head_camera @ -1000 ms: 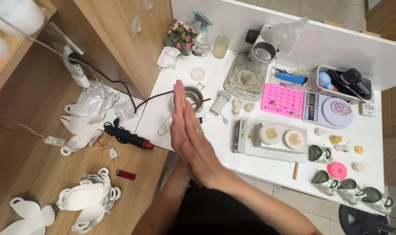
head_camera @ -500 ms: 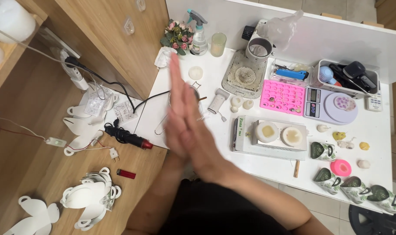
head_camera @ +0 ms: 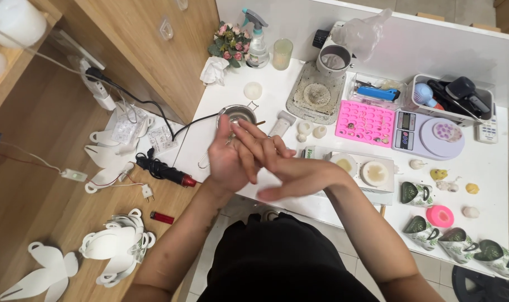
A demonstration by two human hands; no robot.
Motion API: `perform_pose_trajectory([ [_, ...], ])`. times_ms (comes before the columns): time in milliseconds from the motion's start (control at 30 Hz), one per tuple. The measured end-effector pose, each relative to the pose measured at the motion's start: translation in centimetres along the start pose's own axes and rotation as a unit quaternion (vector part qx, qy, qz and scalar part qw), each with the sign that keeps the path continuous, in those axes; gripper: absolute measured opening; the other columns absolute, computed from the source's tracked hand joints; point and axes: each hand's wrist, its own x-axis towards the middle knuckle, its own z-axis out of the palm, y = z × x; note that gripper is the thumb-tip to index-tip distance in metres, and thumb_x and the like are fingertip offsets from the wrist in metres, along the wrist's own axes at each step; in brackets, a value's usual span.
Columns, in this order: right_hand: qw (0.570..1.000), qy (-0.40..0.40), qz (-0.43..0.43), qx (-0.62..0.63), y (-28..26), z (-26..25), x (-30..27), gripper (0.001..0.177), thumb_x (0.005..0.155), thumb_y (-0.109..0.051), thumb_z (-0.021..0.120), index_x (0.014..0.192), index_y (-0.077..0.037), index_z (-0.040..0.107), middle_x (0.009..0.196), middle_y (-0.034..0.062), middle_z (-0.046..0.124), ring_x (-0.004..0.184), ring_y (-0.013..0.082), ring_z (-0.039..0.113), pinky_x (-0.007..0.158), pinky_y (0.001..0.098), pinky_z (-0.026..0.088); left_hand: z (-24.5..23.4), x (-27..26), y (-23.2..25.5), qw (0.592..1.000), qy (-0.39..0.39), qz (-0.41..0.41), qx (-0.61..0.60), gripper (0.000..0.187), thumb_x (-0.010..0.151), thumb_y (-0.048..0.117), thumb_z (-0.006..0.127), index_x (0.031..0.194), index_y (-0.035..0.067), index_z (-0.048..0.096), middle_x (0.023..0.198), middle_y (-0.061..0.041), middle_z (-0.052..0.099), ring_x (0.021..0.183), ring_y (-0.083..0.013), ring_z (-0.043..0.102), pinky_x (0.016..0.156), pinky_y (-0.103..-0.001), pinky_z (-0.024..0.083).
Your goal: Preparing and cleaning tools and materials for candle making at a workbench.
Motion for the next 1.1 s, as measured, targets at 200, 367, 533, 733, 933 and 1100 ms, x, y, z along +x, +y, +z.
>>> perform_pose_trajectory([
  [200, 0.994, -0.07, -0.074, -0.027, 0.0, 0.1, -1.1, 0.078, 0.085, -0.041, 0.09, 0.145, -0.024, 0.042, 0.171, 0.0261, -0.012, 0.159, 0.0377, 0.011, 0.114, 0.042, 0.032, -1.6, -1.6, -0.7, 0.998, -0.014, -0.044, -0.037, 0.105, 0.12, 0.063, 0.013, 0.062, -0.002, 0.072, 0.085, -0.016, 0.072, 0.117, -0.0338, 0.052, 0.118, -0.043, 0.031],
  [367, 0.972, 0.035, 0.03, 0.229, -1.8, 1.9, -0.2, 0.133, 0.083, -0.04, 0.085, 0.163, -0.015, -0.018, 0.175, 0.0215, -0.008, 0.16, 0.0308, 0.018, 0.123, 0.0421, 0.031, 2.1, -0.4, 2.4, 0.991, -0.022, -0.128, 0.02, 0.074, 0.105, 0.065, 0.034, 0.126, 0.002, 0.067, 0.158, -0.01, 0.041, 0.153, -0.03, 0.037, 0.128, -0.048, 0.029],
  [533, 0.958, 0.113, 0.062, 0.256, -4.0, 3.2, -0.4, 0.133, 0.079, -0.046, 0.084, 0.163, -0.01, -0.013, 0.177, 0.0177, -0.008, 0.161, 0.0313, 0.019, 0.122, 0.0472, 0.037, 2.7, -3.2, 3.8, 0.966, -0.047, -0.191, 0.167, 0.094, 0.097, 0.075, 0.049, 0.159, 0.005, 0.045, 0.178, -0.013, 0.02, 0.158, -0.0382, 0.035, 0.126, -0.055, 0.032],
  [733, 0.997, 0.004, 0.043, 0.069, -7.4, 5.0, -0.8, 0.122, 0.08, -0.054, 0.079, 0.164, -0.001, 0.008, 0.172, 0.0235, -0.016, 0.158, 0.0388, 0.008, 0.118, 0.0498, 0.032, 5.1, -4.6, 3.7, 0.971, -0.131, -0.153, 0.128, 0.074, 0.101, 0.071, 0.046, 0.119, 0.006, 0.076, 0.124, -0.008, 0.065, 0.146, -0.0294, 0.047, 0.132, -0.046, 0.025],
  [933, 0.953, -0.126, 0.243, 0.131, -5.8, 6.5, 0.1, 0.095, 0.082, -0.066, 0.07, 0.153, -0.011, 0.038, 0.187, 0.0105, -0.005, 0.134, 0.0399, 0.06, 0.106, 0.0478, 0.053, 0.9, -7.9, 0.3, 0.998, 0.018, -0.06, -0.024, 0.08, 0.115, 0.049, 0.037, 0.069, 0.002, 0.084, 0.079, -0.011, 0.079, 0.096, -0.0298, 0.062, 0.106, -0.042, 0.034],
  [1100, 0.977, -0.024, 0.161, 0.137, -5.0, 7.7, -0.5, 0.135, 0.072, -0.057, 0.078, 0.165, -0.017, -0.012, 0.173, 0.0178, -0.008, 0.153, 0.038, 0.026, 0.108, 0.0474, 0.044, 4.7, -5.2, 2.6, 0.977, 0.023, -0.209, 0.036, 0.062, 0.09, 0.057, 0.044, 0.088, 0.007, 0.081, 0.131, -0.016, 0.065, 0.141, -0.0412, 0.038, 0.123, -0.051, 0.021],
])
